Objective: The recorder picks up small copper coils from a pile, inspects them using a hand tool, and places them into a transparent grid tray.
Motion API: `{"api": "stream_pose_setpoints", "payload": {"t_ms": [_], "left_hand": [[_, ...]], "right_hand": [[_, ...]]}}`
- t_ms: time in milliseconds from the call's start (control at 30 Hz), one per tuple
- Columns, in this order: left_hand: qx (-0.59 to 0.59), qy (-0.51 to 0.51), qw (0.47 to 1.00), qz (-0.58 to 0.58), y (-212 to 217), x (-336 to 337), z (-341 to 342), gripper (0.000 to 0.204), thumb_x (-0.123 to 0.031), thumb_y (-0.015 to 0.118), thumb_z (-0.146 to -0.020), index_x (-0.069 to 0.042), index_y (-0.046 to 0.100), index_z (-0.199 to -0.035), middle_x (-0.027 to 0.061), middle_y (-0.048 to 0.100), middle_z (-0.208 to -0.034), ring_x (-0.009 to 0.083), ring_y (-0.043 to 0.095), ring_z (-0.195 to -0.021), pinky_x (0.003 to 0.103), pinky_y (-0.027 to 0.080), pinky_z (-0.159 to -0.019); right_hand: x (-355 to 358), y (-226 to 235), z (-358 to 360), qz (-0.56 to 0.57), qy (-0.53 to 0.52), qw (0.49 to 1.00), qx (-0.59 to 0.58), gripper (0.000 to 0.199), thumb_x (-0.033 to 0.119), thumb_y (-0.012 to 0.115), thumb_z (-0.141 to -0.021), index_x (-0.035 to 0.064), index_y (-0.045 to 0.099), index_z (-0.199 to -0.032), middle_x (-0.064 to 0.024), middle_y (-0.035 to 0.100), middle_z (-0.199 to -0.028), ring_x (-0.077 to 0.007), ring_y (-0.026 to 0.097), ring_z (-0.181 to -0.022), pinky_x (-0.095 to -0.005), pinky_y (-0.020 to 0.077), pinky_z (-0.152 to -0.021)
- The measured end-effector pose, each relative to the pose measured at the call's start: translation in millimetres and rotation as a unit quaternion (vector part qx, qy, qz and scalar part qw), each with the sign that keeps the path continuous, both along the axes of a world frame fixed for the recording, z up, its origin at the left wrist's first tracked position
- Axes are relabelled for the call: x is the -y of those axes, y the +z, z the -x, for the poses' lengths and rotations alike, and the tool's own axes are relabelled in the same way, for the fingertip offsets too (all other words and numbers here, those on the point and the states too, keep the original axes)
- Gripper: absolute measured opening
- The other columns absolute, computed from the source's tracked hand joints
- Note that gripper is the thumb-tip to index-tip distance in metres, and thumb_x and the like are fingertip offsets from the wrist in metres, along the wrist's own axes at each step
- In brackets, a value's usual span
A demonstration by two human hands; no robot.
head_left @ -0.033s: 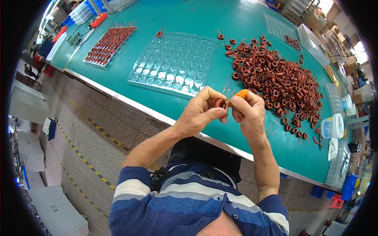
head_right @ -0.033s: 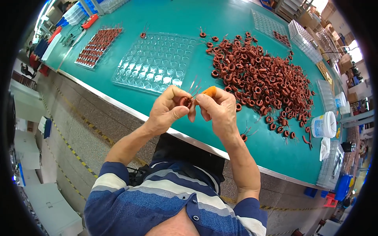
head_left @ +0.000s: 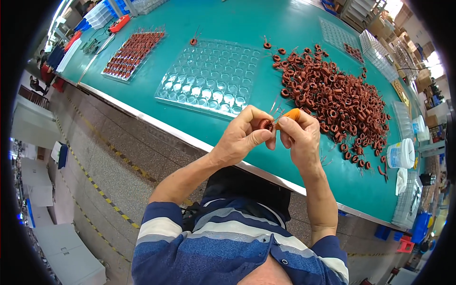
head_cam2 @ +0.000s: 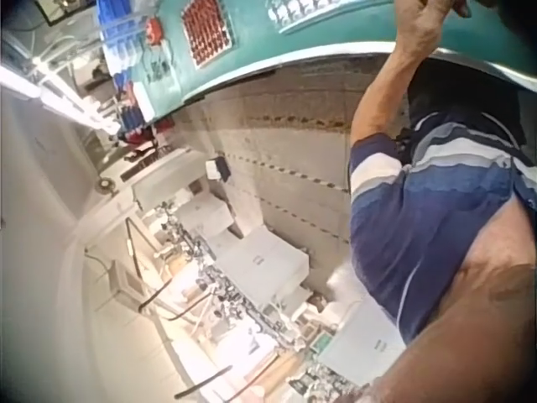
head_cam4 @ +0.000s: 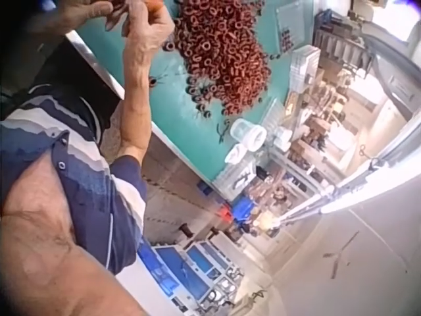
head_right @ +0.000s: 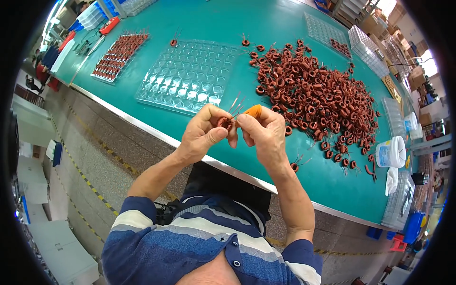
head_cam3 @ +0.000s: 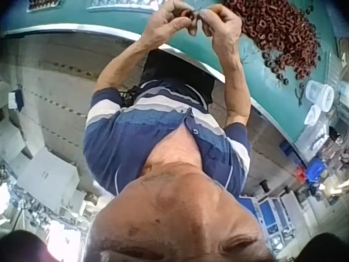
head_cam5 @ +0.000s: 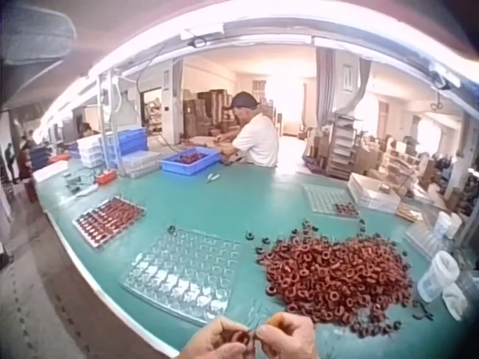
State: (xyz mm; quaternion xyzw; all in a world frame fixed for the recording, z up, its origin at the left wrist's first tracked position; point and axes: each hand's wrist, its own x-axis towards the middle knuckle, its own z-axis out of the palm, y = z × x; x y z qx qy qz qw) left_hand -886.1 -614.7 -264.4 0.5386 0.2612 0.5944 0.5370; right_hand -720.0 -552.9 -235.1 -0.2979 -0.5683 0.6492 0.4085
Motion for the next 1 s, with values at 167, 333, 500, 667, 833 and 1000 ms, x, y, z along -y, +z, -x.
{"api": "stream_pose_setpoints", "payload": {"t_ms": [167, 333, 500, 667, 833, 1000], "left_hand": [[-0.039, 0.038, 0.999, -0.004, -5, -2, 6, 0.023, -0.015, 0.044, -0.100, -0.001, 0.040, -0.117, 0.0081, 0.054, -0.087, 0.0144, 0.057, -0.077, 0.028, 0.049, -0.070], [-0.077, 0.100, 0.990, 0.057, -7, 0, 12, 0.029, -0.015, 0.042, -0.100, 0.001, 0.039, -0.125, 0.0063, 0.054, -0.084, 0.0124, 0.055, -0.073, 0.027, 0.047, -0.066], [-0.133, 0.117, 0.984, 0.037, -4, 5, 16, 0.029, -0.016, 0.045, -0.099, -0.001, 0.046, -0.123, 0.0025, 0.054, -0.075, 0.0103, 0.052, -0.065, 0.025, 0.045, -0.061], [-0.040, 0.150, 0.987, 0.038, -9, 10, 12, 0.025, -0.017, 0.045, -0.099, 0.001, 0.051, -0.116, 0.0022, 0.053, -0.073, 0.0086, 0.051, -0.064, 0.023, 0.044, -0.060], [0.011, 0.171, 0.984, 0.057, -6, 11, 24, 0.021, -0.016, 0.043, -0.099, 0.001, 0.051, -0.109, 0.0013, 0.048, -0.069, 0.0087, 0.048, -0.061, 0.024, 0.043, -0.059], [0.025, 0.147, 0.986, 0.071, -16, 14, 38, 0.024, -0.020, 0.045, -0.099, 0.001, 0.052, -0.109, 0.0027, 0.048, -0.069, 0.0110, 0.048, -0.062, 0.025, 0.043, -0.059]], "right_hand": [[2, -4, 12, -0.084, -0.026, 0.995, 0.053, 0.020, 0.018, 0.065, -0.088, 0.0008, 0.063, -0.078, 0.0008, 0.056, -0.058, -0.0039, 0.047, -0.049, -0.0193, 0.0360, -0.045], [4, 2, 30, -0.238, -0.016, 0.963, 0.126, 0.011, 0.010, 0.061, -0.089, 0.0000, 0.063, -0.085, -0.0031, 0.064, -0.063, -0.0068, 0.057, -0.053, -0.0206, 0.0405, -0.048], [12, 7, 42, -0.436, -0.092, 0.884, 0.142, 0.007, -0.002, 0.063, -0.080, -0.0031, 0.063, -0.087, -0.0070, 0.059, -0.066, -0.0110, 0.058, -0.050, -0.0231, 0.0437, -0.045], [21, 6, 50, -0.209, -0.060, 0.971, 0.095, 0.008, 0.005, 0.064, -0.085, -0.0023, 0.064, -0.088, -0.0040, 0.063, -0.068, -0.0080, 0.057, -0.052, -0.0205, 0.0428, -0.048], [18, -6, 53, -0.078, -0.107, 0.991, 0.002, 0.028, 0.013, 0.070, -0.086, -0.0013, 0.058, -0.106, -0.0011, 0.059, -0.077, -0.0046, 0.051, -0.059, -0.0177, 0.0418, -0.051], [16, -7, 57, -0.110, -0.099, 0.989, -0.007, 0.040, 0.014, 0.072, -0.084, -0.0002, 0.052, -0.116, -0.0011, 0.057, -0.080, -0.0048, 0.052, -0.063, -0.0171, 0.0441, -0.053]]}}
